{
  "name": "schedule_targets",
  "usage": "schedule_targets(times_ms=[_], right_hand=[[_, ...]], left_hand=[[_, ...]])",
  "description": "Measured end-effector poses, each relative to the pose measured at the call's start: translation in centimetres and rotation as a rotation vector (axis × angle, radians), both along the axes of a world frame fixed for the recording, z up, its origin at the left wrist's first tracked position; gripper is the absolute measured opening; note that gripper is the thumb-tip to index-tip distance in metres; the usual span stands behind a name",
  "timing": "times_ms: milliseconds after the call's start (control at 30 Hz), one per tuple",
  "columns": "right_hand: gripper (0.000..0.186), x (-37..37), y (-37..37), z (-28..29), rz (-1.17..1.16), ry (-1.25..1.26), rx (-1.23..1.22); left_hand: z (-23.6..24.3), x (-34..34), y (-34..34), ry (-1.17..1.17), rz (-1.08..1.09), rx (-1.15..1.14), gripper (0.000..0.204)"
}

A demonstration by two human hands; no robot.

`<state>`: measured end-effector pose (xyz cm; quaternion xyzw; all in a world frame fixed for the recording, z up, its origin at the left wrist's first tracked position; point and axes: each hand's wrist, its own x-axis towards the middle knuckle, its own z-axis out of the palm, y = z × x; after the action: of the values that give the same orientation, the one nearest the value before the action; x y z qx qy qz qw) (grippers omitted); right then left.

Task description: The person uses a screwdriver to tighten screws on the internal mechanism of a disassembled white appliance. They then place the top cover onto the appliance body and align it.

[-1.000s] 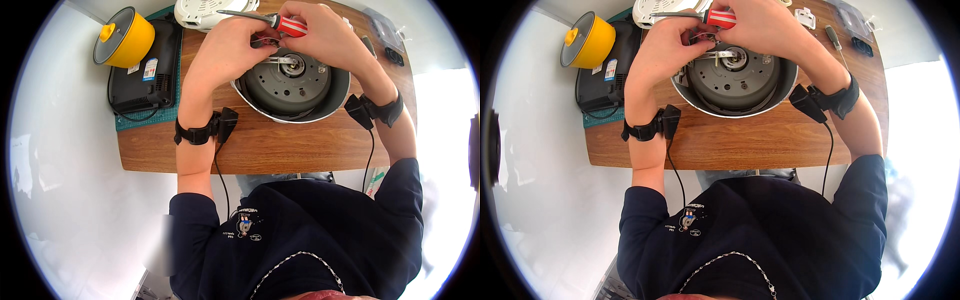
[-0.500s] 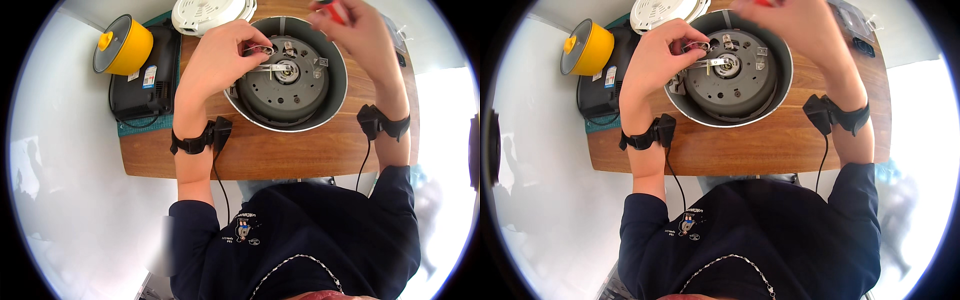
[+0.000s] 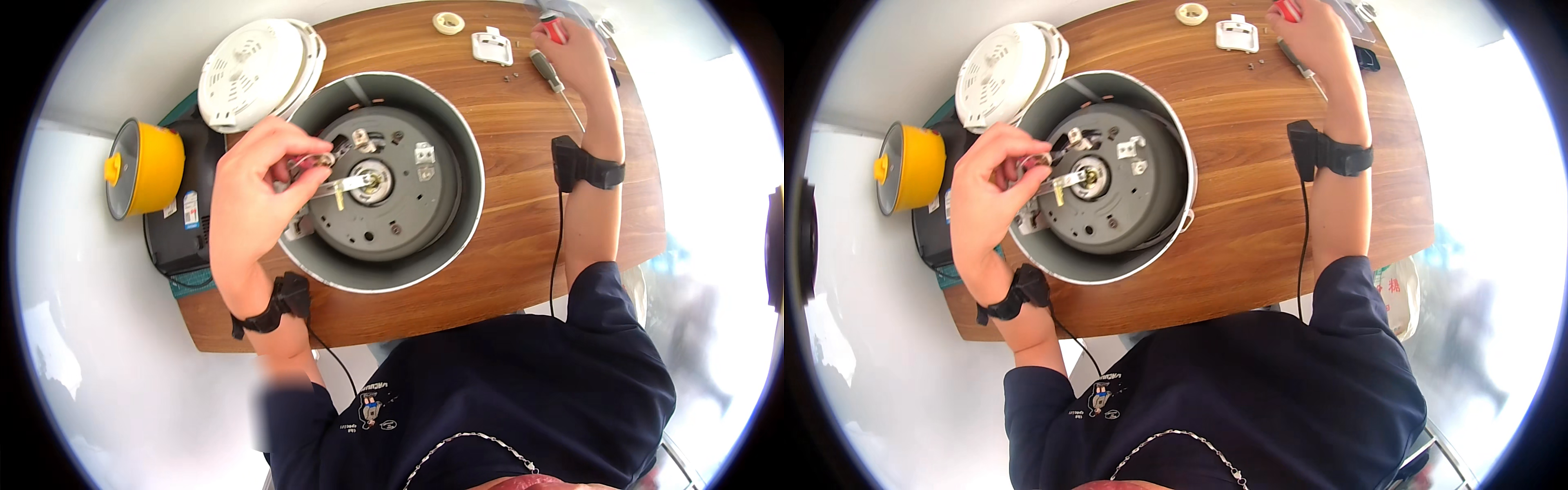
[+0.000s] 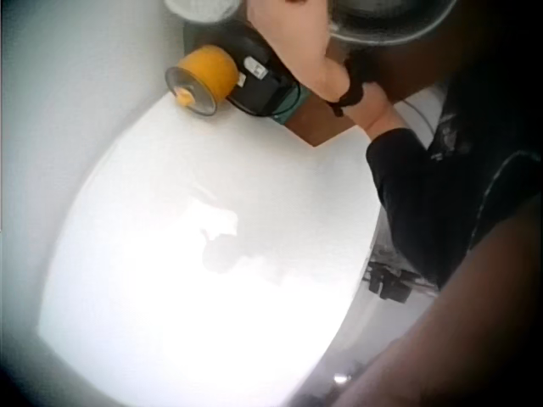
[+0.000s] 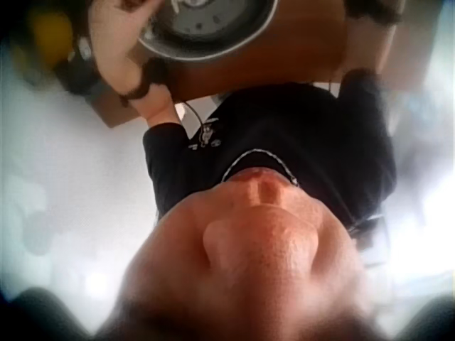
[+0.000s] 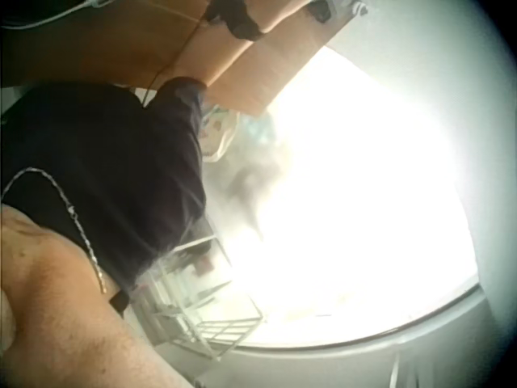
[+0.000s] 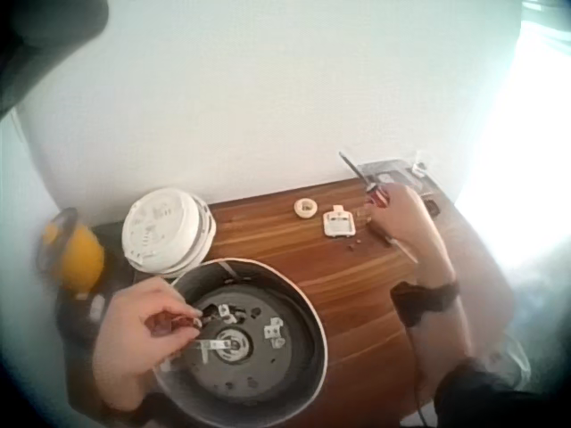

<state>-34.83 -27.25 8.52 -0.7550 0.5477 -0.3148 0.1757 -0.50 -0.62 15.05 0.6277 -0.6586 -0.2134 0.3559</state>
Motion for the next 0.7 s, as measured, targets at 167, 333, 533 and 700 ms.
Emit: schedule_targets(times_ms=[167, 333, 533, 700], right_hand=[[0.026, -0.4, -0.3, -1.2, 0.022, 0.164, 0.187], [0.020, -0.9, -1.1, -3.1, 0.038, 0.265, -0.050], [0.021, -1.0, -1.2, -3.0, 0.006, 0.338, 0.010], [0.020, -0.3, -0.2, -1.8, -0.014, 0.284, 0.239]], left_hand=[[0.0, -0.5, -0.1, -0.031, 0.009, -0.006, 0.030], [0.1, -0.6, 0.3, -0.094, 0.010, -0.035, 0.031], [0.4, -1.1, 0.0, -0.095, 0.006, -0.042, 0.033], [0.1, -0.8, -0.1, -0.075, -0.013, -0.042, 0.034]])
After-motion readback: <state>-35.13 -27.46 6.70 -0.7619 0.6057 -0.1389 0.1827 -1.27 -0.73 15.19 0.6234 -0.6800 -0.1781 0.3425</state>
